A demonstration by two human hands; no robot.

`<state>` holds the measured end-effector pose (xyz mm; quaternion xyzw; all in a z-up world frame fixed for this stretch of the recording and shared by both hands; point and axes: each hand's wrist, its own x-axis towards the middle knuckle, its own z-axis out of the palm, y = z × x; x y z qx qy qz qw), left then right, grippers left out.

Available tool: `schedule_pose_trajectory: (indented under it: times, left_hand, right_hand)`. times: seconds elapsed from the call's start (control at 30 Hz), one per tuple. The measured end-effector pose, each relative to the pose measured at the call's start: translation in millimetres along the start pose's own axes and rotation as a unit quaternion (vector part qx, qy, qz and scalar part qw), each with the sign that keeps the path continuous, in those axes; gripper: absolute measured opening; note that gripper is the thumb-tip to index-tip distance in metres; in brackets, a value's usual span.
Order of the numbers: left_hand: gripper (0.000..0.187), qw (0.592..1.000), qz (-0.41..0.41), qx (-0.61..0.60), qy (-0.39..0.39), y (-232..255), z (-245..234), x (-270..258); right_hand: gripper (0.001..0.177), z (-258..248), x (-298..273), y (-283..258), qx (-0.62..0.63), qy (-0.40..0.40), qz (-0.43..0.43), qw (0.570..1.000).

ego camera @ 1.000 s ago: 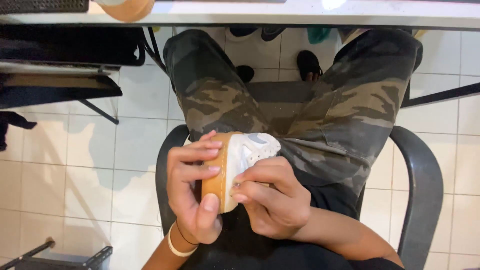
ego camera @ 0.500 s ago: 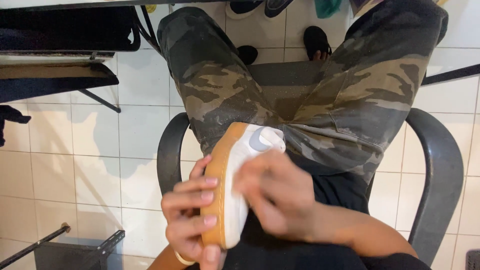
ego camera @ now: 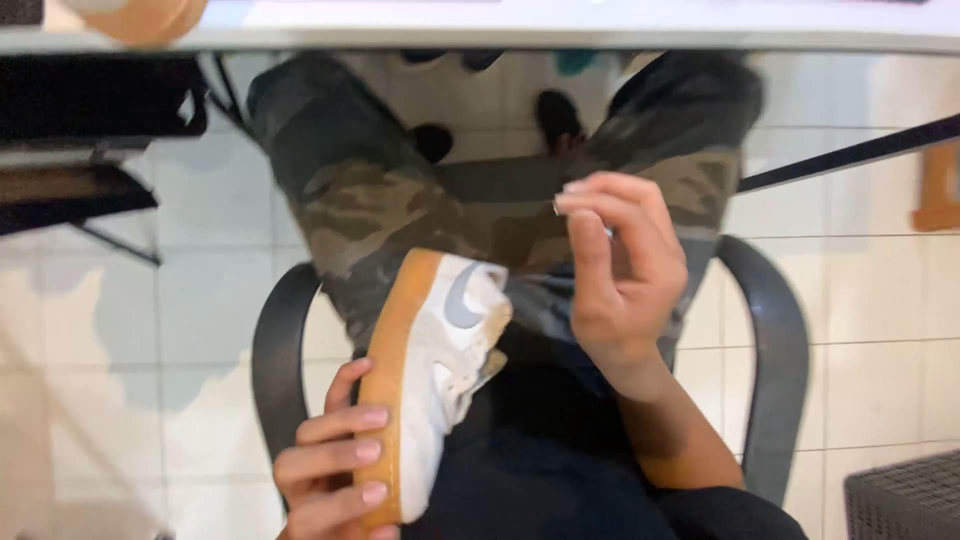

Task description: The person scrubs the midsole and upper of a white sneaker using a small eraser-like block and then a sponge. They hold the shoe in their lap and repeatedly rub the same areas while seated at a workbench.

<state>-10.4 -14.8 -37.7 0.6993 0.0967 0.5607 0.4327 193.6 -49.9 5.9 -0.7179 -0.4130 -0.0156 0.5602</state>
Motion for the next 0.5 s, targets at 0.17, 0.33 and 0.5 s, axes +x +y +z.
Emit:
schedule_pose_trajectory:
  times: [0.17,0.33,0.5]
  left_hand:
    - [0.041,0.917,-0.398,0.009,-0.029,-78,-60,-100]
    - [0.027,0.968,-0.237,-0.065,-0.043,-86,-50,-66]
    - [0.021,0.993,-0.058,-0.104,0.003,-54,-60,-66]
  right_hand:
    - [0.007,1,73,8,-0.077,0.081,-0.189,0.976]
    - [0.003,20,136,50,-0.172,0.069,-0.241,0.953]
    - [0.022,1,74,-8,-0.139,0.011,-0.165,0.976]
